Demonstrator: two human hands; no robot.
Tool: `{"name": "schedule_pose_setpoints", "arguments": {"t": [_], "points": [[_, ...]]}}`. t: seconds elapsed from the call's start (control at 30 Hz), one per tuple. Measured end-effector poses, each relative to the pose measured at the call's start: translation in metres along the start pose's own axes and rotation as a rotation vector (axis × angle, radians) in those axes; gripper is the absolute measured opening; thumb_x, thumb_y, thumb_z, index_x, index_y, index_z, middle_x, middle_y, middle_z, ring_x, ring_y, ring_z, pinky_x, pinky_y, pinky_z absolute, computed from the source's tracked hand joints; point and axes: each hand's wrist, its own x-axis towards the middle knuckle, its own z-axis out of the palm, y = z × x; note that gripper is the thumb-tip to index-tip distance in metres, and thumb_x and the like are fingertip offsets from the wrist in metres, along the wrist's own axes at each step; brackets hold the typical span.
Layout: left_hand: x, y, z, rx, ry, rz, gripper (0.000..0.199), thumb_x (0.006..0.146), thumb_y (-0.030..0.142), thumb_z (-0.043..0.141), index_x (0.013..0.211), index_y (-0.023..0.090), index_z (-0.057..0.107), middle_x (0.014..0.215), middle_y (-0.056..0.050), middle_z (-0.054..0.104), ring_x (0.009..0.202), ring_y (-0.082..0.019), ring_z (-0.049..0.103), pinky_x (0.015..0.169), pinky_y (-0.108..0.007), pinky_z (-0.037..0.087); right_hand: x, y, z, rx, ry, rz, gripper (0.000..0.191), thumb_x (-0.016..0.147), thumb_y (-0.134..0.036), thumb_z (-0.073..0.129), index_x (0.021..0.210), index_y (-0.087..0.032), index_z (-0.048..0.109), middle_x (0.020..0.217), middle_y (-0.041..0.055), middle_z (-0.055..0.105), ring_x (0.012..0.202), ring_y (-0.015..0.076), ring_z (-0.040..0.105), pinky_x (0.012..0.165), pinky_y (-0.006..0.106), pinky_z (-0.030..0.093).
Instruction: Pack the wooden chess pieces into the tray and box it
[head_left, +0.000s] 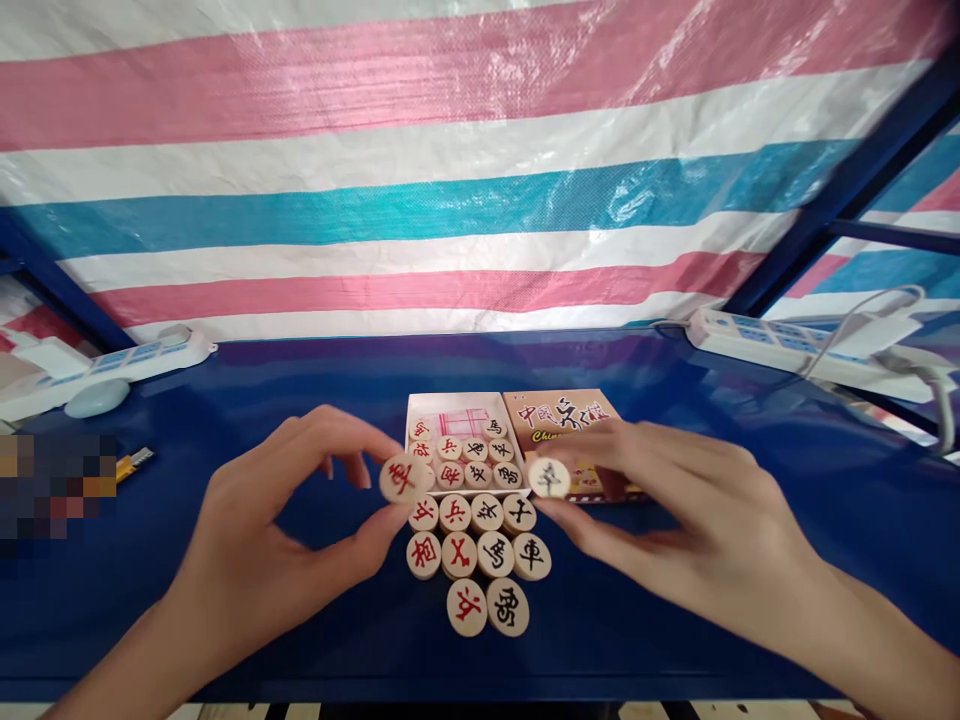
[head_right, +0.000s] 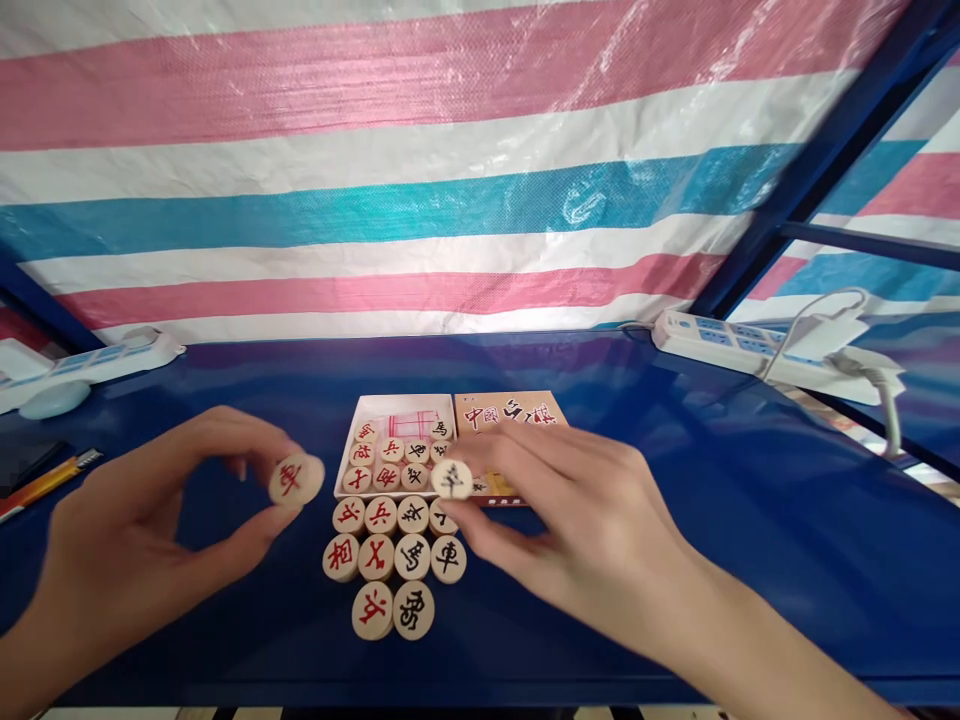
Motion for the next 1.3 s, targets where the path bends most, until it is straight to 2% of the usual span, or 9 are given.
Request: {"name": "schedule_pose_setpoints", "arguments": {"t": [0.07,0.17,0.3,0.5,0.63,0.77,1.0,1.2,1.3], "points": [[0.020,0.002,0.012,-0.005,0.008,0.070,0.018,0.082,0.023,0.071,0.100,0.024,0.064,0.090,0.001,0.067,0.072,-0.012,0.059,0.064,-0.028,0.050,0.020,0.008,0.006,-0.025,0.010,-0.073,0.026,0.085,-0.029,0.073,0.108,-0.022,0.065,0.085,-0.0001,0.070,0.071,0.0139,0.065,0.064,0.027,0.050],[0.039,-0.004,0.033,-0.004,0.011,0.171,0.017,0.084,0.023,0.070,0.101,0.023,0.064,0.088,0.001,0.066,0.067,-0.009,0.056,0.062,-0.026,0.049,0.038,0.019,0.019,0.001,0.016,-0.100,0.025,0.087,-0.031,0.071,0.110,-0.022,0.065,0.088,0.0002,0.070,0.067,0.0122,0.061,0.061,0.027,0.047],[0.041,-0.017,0.048,0.009,0.070,0.217,0.016,0.086,0.019,0.068,0.101,0.021,0.064,0.089,0.001,0.066,0.064,-0.007,0.054,0.058,-0.023,0.048,0.036,0.026,0.034,0.028,0.043,-0.113,0.027,0.089,-0.028,0.069,0.115,-0.021,0.063,0.086,0.0003,0.069,0.063,0.0112,0.060,0.060,0.026,0.047],[0.025,-0.022,0.045,0.118,0.065,0.333,0.023,0.083,0.021,0.072,0.105,0.023,0.063,0.096,0.000,0.069,0.064,-0.008,0.058,0.061,-0.025,0.050,0.019,0.021,0.039,-0.059,0.056,-0.235,0.034,0.088,-0.025,0.069,0.121,-0.020,0.059,0.093,0.0019,0.072,0.081,0.0162,0.067,0.075,0.030,0.053],[0.021,-0.020,0.051,0.091,0.068,0.362,0.024,0.084,0.019,0.071,0.107,0.022,0.062,0.096,-0.001,0.071,0.068,-0.009,0.061,0.061,-0.023,0.051,0.016,0.018,0.041,-0.064,0.036,-0.253,0.034,0.088,-0.025,0.070,0.120,-0.018,0.061,0.090,0.0016,0.071,0.078,0.0141,0.067,0.070,0.027,0.053],[0.020,-0.018,0.055,0.084,0.072,0.349,0.023,0.085,0.019,0.069,0.106,0.022,0.063,0.097,-0.001,0.071,0.071,-0.010,0.064,0.062,-0.023,0.052,0.014,0.019,0.043,-0.061,0.027,-0.255,0.033,0.090,-0.027,0.067,0.121,-0.019,0.061,0.092,0.0020,0.071,0.082,0.0148,0.068,0.074,0.028,0.055],[0.019,-0.016,0.053,0.045,0.030,0.346,0.031,0.083,0.014,0.066,0.113,0.021,0.062,0.103,-0.003,0.071,0.076,-0.012,0.067,0.067,-0.024,0.054,0.013,0.018,0.042,0.000,0.051,-0.268,0.037,0.086,-0.024,0.072,0.122,-0.018,0.062,0.084,0.0010,0.068,0.075,0.0141,0.065,0.069,0.028,0.053],[0.020,-0.019,0.052,0.053,0.000,0.353,0.032,0.084,0.016,0.064,0.115,0.024,0.062,0.107,-0.002,0.073,0.089,-0.016,0.069,0.074,-0.030,0.052,0.013,0.019,0.040,0.022,0.043,-0.231,0.036,0.087,-0.026,0.071,0.121,-0.021,0.063,0.093,0.0009,0.071,0.075,0.0125,0.066,0.067,0.025,0.052],[0.020,-0.020,0.051,0.048,0.002,0.372,0.034,0.085,0.017,0.065,0.118,0.025,0.061,0.110,-0.002,0.073,0.095,-0.016,0.069,0.078,-0.030,0.052,0.013,0.018,0.039,0.040,0.059,-0.222,0.033,0.088,-0.027,0.070,0.120,-0.021,0.063,0.090,0.0008,0.071,0.075,0.0128,0.067,0.067,0.025,0.053]]}}
